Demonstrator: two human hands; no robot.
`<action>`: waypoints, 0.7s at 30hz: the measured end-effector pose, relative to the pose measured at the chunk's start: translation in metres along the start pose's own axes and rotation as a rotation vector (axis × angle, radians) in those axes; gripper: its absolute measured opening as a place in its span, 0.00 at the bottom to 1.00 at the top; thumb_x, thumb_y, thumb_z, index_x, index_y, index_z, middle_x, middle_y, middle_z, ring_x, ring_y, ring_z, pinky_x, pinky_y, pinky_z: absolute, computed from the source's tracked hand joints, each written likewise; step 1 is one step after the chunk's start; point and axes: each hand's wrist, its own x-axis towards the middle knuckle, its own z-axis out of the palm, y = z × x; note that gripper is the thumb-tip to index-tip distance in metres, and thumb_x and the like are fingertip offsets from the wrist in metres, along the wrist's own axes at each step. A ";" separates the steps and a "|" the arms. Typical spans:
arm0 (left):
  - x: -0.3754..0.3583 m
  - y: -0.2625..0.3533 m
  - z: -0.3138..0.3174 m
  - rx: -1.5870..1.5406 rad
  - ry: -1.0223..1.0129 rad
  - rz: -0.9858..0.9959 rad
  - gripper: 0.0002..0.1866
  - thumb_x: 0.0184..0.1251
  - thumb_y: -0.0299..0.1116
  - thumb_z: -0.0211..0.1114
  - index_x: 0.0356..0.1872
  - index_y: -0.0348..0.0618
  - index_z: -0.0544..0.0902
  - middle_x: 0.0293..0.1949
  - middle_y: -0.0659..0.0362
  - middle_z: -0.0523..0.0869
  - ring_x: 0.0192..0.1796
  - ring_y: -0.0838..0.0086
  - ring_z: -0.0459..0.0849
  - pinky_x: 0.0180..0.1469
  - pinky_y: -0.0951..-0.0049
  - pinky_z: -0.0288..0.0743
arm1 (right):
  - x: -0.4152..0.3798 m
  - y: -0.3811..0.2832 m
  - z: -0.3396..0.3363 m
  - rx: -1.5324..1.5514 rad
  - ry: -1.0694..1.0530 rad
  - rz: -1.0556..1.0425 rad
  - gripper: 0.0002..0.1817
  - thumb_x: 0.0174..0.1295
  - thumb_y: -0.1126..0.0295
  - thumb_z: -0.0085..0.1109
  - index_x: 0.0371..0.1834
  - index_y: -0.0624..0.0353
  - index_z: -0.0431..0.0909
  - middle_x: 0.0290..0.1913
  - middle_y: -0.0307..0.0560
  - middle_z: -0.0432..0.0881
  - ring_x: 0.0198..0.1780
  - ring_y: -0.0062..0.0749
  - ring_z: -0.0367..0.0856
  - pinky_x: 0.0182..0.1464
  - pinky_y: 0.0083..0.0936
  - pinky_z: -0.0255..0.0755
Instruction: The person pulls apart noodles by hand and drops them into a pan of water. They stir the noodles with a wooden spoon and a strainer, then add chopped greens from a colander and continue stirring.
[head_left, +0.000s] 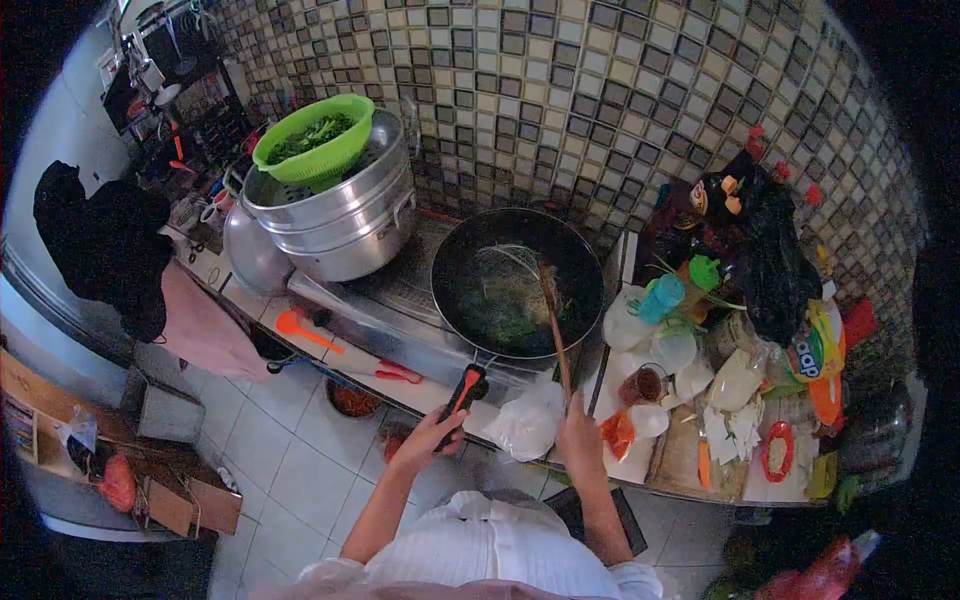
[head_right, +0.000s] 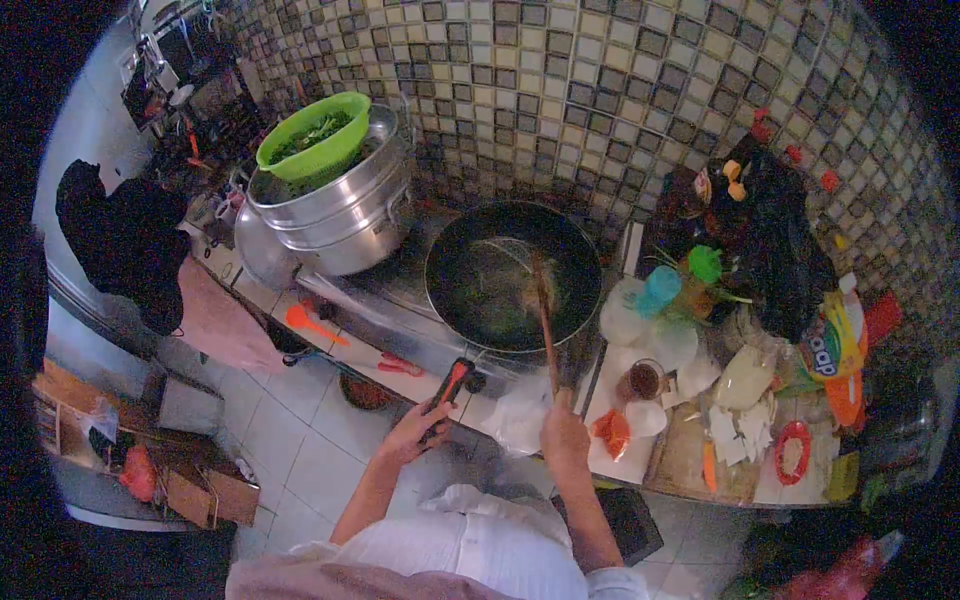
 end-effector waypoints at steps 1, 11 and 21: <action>-0.001 0.001 0.000 0.020 0.024 -0.008 0.13 0.63 0.38 0.56 0.44 0.42 0.71 0.19 0.66 0.67 0.16 0.85 0.61 0.16 0.84 0.54 | -0.002 -0.001 0.000 -0.003 -0.007 -0.006 0.20 0.60 0.65 0.42 0.52 0.63 0.56 0.29 0.65 0.77 0.34 0.59 0.77 0.36 0.51 0.70; 0.001 -0.004 -0.001 0.003 0.020 -0.001 0.13 0.63 0.36 0.56 0.45 0.41 0.71 0.19 0.66 0.66 0.17 0.85 0.62 0.16 0.84 0.54 | -0.029 -0.004 0.007 -0.045 -0.052 0.033 0.18 0.61 0.65 0.41 0.52 0.59 0.55 0.25 0.63 0.77 0.30 0.59 0.77 0.32 0.50 0.70; 0.004 -0.001 -0.004 -0.025 -0.002 -0.018 0.13 0.63 0.37 0.56 0.44 0.40 0.71 0.20 0.67 0.66 0.19 0.85 0.62 0.16 0.85 0.53 | -0.060 0.004 0.015 -0.117 -0.102 0.022 0.22 0.61 0.69 0.39 0.58 0.64 0.52 0.24 0.63 0.77 0.29 0.57 0.78 0.31 0.48 0.70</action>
